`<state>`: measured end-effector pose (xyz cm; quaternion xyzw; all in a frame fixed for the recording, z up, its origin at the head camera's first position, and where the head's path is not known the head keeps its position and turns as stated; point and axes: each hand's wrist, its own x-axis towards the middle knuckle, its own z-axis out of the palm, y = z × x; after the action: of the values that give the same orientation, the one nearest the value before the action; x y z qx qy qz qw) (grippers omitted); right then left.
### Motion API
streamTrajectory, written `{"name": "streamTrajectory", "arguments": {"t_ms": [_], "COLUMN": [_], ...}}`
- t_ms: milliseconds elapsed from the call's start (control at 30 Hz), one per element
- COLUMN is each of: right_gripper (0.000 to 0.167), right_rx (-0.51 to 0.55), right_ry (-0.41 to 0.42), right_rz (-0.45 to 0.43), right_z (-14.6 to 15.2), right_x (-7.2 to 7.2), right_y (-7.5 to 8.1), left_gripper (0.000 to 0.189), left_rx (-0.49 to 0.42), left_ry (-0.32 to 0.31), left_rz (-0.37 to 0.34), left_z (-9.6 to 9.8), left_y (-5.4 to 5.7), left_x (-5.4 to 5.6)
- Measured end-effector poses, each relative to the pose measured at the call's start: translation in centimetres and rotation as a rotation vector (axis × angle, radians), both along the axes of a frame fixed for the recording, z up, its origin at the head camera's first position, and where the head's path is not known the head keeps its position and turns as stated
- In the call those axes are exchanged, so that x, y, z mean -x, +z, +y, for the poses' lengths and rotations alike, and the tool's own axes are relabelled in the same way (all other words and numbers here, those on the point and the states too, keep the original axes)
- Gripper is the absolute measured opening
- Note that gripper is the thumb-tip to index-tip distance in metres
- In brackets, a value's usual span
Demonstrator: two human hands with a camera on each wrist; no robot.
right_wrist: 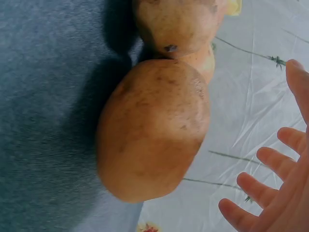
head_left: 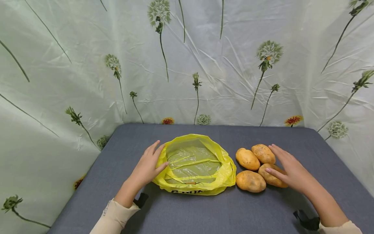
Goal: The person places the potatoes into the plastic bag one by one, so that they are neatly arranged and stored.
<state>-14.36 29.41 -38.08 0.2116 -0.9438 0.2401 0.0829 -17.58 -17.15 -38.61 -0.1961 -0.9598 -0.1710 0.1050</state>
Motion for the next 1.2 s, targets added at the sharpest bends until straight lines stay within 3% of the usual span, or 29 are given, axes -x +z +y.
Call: {"name": "streamTrajectory", "arguments": {"t_ms": [200,367,633,800,1033,1200], "right_gripper": [0.074,0.073,0.071,0.067,0.061,0.059], "right_rx": [0.039,0.073,0.115,0.150,0.207,0.248], "right_ry": [-0.023,-0.036,-0.102,-0.141,-0.164,-0.182], "right_rz": [-0.006,-0.008,-0.078,-0.111,-0.137,-0.125], "right_z": [0.6,1.2,1.8,2.0,2.2,2.6], "right_x": [-0.5,-1.0,-1.9,-2.3,-2.7,-2.8], "right_y": [-0.9,-1.7,-2.7,-3.4,-4.6,-5.3], "left_gripper": [0.061,0.058,0.047,0.041,0.036,0.036], "left_rx": [-0.148,-0.253,-0.454,-0.580,-0.779,-0.827], "left_ry": [0.076,0.091,0.137,0.190,0.192,0.213], "left_rz": [-0.094,-0.147,-0.204,-0.300,-0.390,-0.421], "left_z": [-0.3,-0.5,-1.1,-1.5,-1.7,-1.7], "left_y": [-0.6,-1.1,-2.4,-2.9,-3.4,-3.8], "left_x": [-0.2,-0.3,0.0,0.0,0.2,0.4]}}
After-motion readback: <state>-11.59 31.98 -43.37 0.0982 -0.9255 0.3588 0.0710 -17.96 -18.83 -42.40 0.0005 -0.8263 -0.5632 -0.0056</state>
